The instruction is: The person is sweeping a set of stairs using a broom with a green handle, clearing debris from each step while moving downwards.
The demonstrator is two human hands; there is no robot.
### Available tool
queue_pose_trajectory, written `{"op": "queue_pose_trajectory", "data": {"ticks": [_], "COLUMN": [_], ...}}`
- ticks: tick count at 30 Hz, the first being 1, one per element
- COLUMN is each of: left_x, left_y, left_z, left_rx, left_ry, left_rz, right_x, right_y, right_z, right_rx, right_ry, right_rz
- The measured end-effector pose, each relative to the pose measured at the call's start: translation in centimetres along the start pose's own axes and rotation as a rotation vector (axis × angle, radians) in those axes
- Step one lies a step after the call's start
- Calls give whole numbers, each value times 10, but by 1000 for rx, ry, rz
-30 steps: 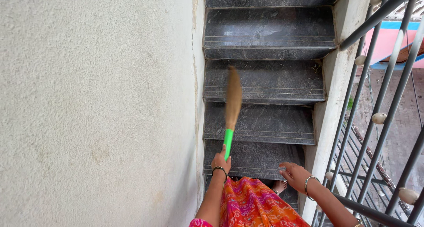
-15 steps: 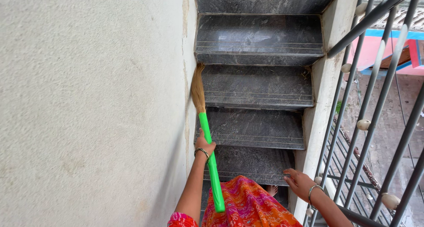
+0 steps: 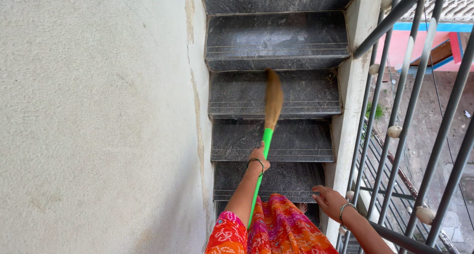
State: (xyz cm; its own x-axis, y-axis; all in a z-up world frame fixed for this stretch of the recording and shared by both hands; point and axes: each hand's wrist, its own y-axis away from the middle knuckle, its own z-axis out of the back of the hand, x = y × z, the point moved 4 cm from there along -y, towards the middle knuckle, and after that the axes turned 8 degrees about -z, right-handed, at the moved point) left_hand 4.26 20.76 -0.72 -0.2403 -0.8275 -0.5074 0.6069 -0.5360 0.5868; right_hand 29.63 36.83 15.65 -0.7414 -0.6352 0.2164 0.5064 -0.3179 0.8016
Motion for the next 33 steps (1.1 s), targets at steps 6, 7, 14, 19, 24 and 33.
{"op": "queue_pose_trajectory", "data": {"ticks": [6, 7, 14, 19, 24, 33], "left_x": [-47, -46, 33, 111, 125, 62], "left_y": [70, 89, 158, 108, 66, 161], "left_z": [2, 6, 38, 64, 76, 62], "left_rx": [58, 47, -460, -627, -504, -367], "left_ry": [98, 133, 278, 189, 151, 159], "left_rz": [-145, -149, -80, 120, 130, 29], "right_x": [-19, -24, -53, -47, -34, -41], "right_y": [0, 0, -12, -20, -16, -15], "right_z": [-4, -7, -7, -2, 4, -5], "right_rx": [3, 1, 20, -10, 6, -14], "right_ry": [5, 0, 21, 55, 83, 71], "right_rz": [-13, -16, -33, -15, -31, -23]}}
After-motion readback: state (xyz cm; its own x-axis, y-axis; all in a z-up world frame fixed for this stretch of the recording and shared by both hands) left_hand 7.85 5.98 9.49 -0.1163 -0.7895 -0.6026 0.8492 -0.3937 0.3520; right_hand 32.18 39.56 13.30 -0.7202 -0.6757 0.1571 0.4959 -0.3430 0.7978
